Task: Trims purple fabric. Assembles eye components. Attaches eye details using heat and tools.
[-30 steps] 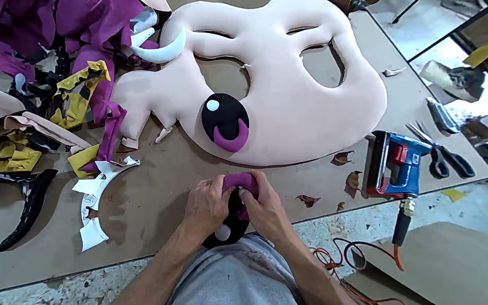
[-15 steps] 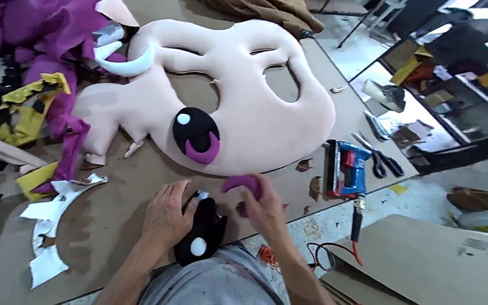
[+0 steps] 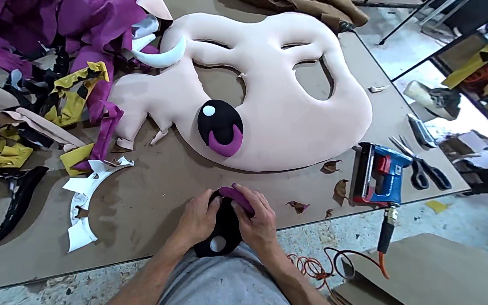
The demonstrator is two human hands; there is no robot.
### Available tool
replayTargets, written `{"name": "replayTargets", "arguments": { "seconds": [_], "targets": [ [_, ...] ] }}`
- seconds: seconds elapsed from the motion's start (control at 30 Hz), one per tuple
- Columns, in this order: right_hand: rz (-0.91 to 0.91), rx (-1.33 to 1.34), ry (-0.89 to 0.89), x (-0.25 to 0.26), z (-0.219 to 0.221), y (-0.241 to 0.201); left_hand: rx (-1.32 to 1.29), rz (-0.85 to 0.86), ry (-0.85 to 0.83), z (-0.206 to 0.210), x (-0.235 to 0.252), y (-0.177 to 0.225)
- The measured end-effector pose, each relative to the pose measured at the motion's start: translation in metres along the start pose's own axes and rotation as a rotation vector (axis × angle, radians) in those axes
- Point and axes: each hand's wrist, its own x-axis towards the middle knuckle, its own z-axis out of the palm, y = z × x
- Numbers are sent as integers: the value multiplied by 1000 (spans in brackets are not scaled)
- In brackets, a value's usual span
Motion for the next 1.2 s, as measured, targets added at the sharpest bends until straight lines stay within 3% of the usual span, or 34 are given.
{"name": "replayTargets", "arguments": {
  "seconds": [0.13, 0.23, 0.43, 0.53, 0.63, 0.77, 0.9, 1.07, 1.2],
  "targets": [
    [98, 300, 37, 15, -12, -12, -218, -13, 33, -5, -5, 10],
    [43, 373, 97, 26, -24, -28, -216, -15, 92, -8, -12, 31],
    [-133, 300, 172, 24, -39, -49, -215, -81, 137, -6, -26, 49],
    [-108, 329, 212, 21, -49, -57, -161, -74, 107, -7, -29, 50],
    [-56, 301, 133, 22, -57, -59, -119, -93, 99, -5, -32, 54],
    [-3, 178, 52, 18, -54, -57, -90, -89, 106, -4, -34, 58],
    [9, 164, 85, 13, -43, -56, -111, -94, 104, -4, -37, 57],
    [154, 368, 123, 8, -34, -50, -132, -2, 73, -6, -40, 47],
    [161, 299, 129, 10, -35, -56, -216, 75, 39, -6, -42, 39]
  ]
}}
